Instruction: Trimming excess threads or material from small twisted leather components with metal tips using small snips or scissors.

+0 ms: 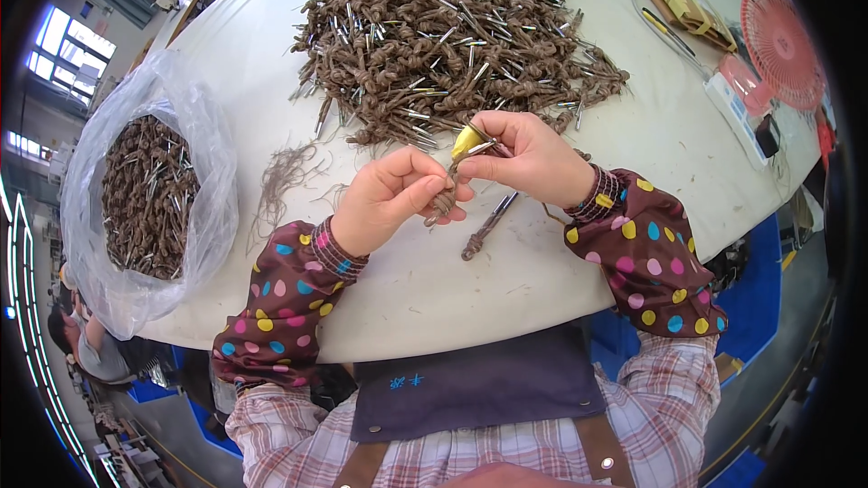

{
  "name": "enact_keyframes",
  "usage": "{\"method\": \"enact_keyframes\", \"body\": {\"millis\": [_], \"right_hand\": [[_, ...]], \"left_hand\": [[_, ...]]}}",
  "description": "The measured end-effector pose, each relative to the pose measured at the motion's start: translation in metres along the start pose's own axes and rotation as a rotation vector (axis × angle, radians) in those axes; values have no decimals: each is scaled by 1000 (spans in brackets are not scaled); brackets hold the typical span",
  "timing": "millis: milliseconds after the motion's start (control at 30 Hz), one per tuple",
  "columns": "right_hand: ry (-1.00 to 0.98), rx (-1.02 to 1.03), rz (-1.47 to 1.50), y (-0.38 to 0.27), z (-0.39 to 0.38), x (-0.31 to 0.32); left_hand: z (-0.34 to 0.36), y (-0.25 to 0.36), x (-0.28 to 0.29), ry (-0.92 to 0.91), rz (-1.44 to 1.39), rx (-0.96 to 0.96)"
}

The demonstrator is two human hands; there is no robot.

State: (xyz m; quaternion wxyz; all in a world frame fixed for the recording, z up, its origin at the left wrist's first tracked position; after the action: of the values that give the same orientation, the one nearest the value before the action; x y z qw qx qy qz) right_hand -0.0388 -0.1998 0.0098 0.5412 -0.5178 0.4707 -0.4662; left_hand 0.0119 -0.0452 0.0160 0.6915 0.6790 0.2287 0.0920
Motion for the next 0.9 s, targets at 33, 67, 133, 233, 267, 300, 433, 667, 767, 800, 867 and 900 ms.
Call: {"method": "enact_keyframes", "body": {"millis": [33, 67, 133, 233, 267, 300, 433, 667, 767, 800, 867, 900], "right_hand": [[-13, 119, -40, -3, 1, -1], [-12, 120, -41, -3, 0, -1], [-13, 165, -192, -5, -1, -3], [231, 162, -456, -22, -7, -2], [306, 199, -524, -24, -8, 3], [300, 208, -529, -27, -9, 4], [432, 209, -646, -37, -21, 8], [255, 352, -938, -30, -17, -21], [276, 346, -953, -28, -15, -21], [262, 364, -972, -27, -14, -22], [255, 373, -997, -28, -16, -22], [259, 392, -1027, -29, -17, -23]], "left_hand": [[0, -3, -1, -14, -33, 23], [1, -5, -1, -28, -66, 46], [1, -5, 1, -17, -43, 54], [1, -2, 7, 23, 180, -50], [1, 3, 9, 47, 380, -159], [2, 3, 13, 54, 384, -167], [3, 17, 16, 218, 701, -322], [2, 25, 10, 250, 947, -416], [2, 22, 11, 238, 983, -406], [1, 22, 11, 240, 984, -402], [3, 23, 8, 208, 1020, -425], [4, 23, 7, 205, 1017, -425]]}}
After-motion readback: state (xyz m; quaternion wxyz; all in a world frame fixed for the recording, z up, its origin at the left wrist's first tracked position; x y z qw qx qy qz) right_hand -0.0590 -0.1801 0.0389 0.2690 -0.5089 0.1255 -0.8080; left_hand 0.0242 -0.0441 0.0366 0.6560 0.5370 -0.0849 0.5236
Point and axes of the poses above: each hand's wrist, its own z-axis towards the middle knuckle, its own x-axis out of the back of the hand, y = z × x, the point moved 5 cm from there along z, towards the middle knuckle, and after that the axes turned 2 degrees about -z, right-handed, at the moved point
